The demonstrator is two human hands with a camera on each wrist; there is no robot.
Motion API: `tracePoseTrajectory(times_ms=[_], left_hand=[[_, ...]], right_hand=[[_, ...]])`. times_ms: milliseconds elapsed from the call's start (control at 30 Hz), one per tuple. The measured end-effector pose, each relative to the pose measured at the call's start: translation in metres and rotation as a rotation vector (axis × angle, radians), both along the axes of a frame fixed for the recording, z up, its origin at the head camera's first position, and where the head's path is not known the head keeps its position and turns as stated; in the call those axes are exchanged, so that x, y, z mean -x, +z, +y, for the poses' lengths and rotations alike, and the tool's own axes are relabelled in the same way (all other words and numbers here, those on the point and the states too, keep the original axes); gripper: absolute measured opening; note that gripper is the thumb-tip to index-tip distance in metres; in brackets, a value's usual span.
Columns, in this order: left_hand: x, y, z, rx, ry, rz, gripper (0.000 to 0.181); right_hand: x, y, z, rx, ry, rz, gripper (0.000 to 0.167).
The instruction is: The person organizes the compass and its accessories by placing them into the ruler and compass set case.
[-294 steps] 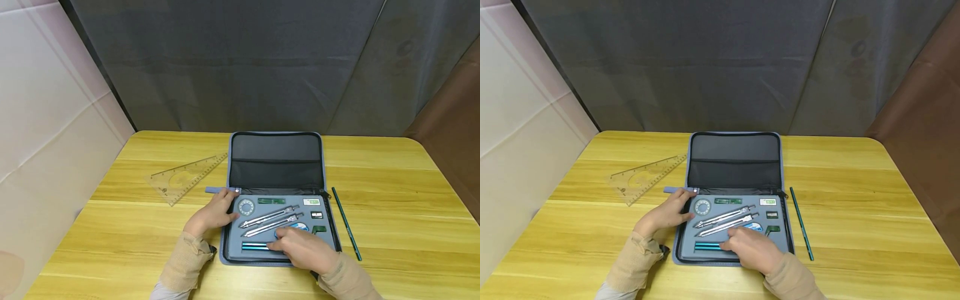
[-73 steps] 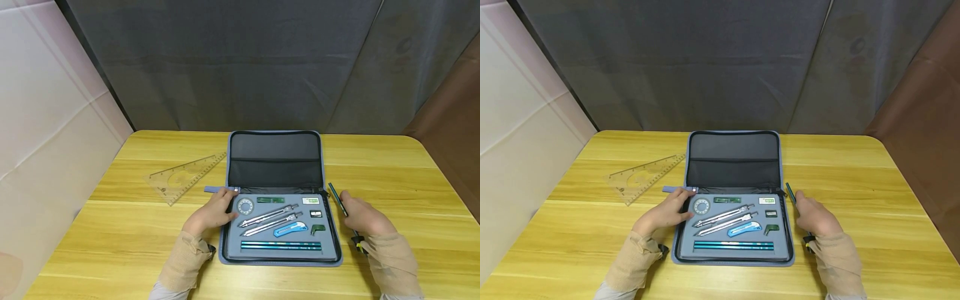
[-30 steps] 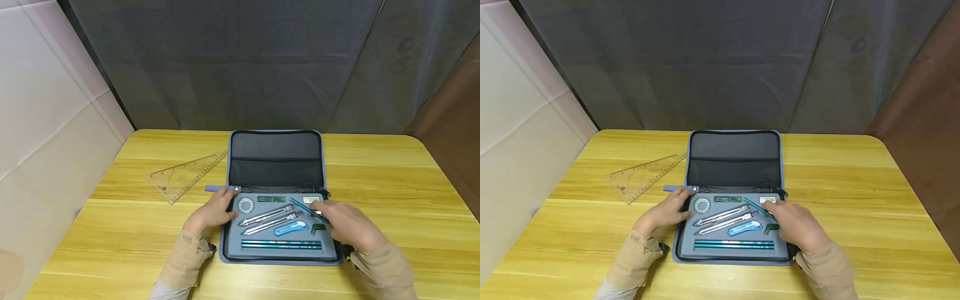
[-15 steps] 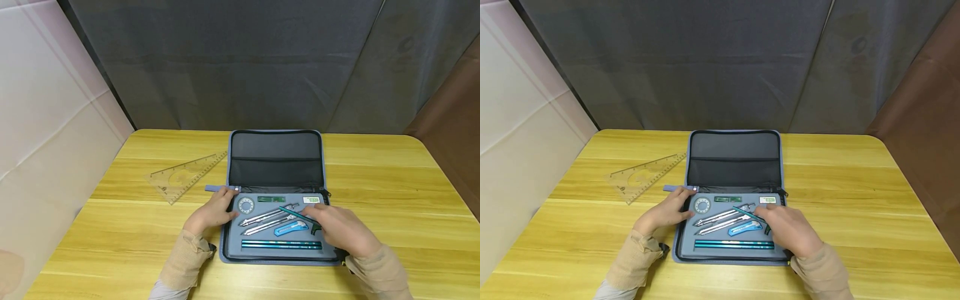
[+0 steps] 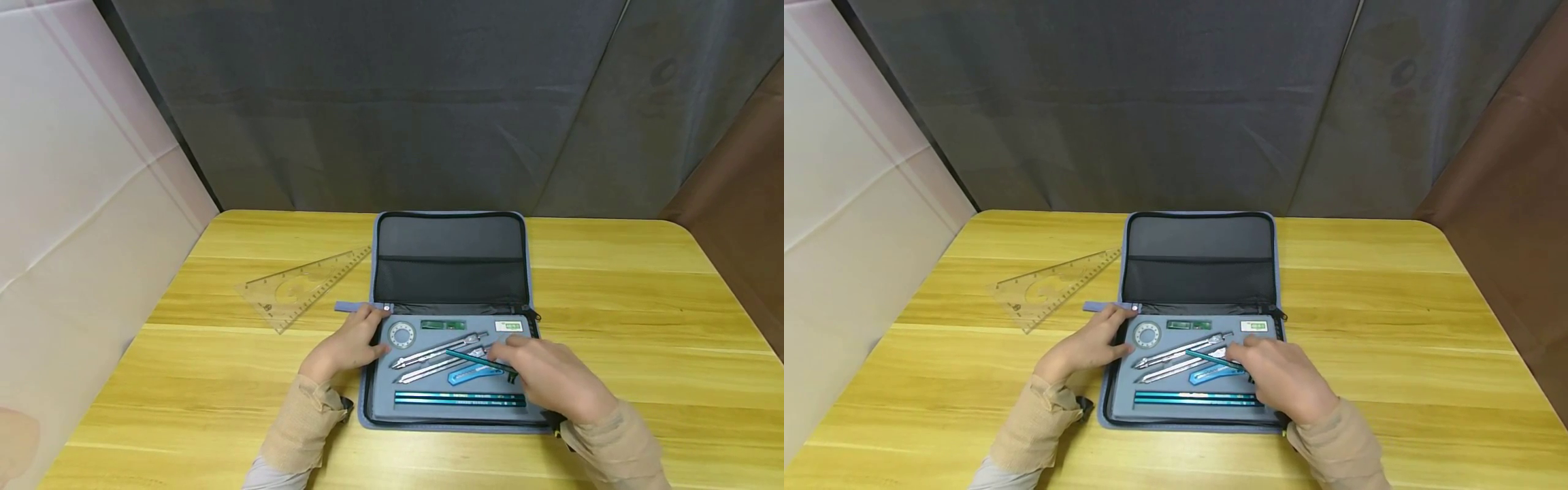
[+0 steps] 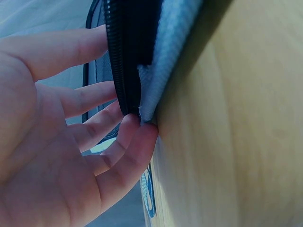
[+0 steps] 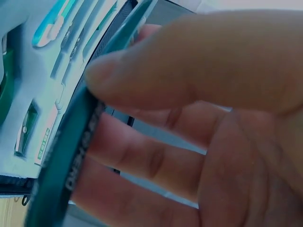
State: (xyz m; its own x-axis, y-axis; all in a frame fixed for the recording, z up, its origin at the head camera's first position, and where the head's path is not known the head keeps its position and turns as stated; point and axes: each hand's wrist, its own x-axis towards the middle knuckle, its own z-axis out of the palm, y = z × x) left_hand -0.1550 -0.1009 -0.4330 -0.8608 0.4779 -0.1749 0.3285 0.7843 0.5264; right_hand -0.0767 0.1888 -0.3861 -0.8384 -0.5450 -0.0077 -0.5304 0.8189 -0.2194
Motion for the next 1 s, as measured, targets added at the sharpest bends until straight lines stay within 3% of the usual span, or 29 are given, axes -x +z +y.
tracePoseTrajectory(times_ms=[367,633,867,1000], left_hand=[[-0.001,0.002,0.000,-0.013,-0.003,-0.010,0.056],[-0.002,0.003,0.000,-0.018,0.001,-0.008,0.056],[-0.002,0.003,0.000,-0.010,-0.001,-0.002,0.056],[-0.002,0.002,0.000,-0.009,-0.002,-0.001,0.056]], right_hand=[[-0.005,0.000,-0.010,0.023,0.082,0.046,0.041],[-0.009,-0.006,-0.021,0.010,0.169,0.126,0.043],[-0.009,-0.010,-0.030,0.029,0.225,0.088,0.040],[-0.010,-0.012,-0.033,0.045,0.252,0.106,0.039]])
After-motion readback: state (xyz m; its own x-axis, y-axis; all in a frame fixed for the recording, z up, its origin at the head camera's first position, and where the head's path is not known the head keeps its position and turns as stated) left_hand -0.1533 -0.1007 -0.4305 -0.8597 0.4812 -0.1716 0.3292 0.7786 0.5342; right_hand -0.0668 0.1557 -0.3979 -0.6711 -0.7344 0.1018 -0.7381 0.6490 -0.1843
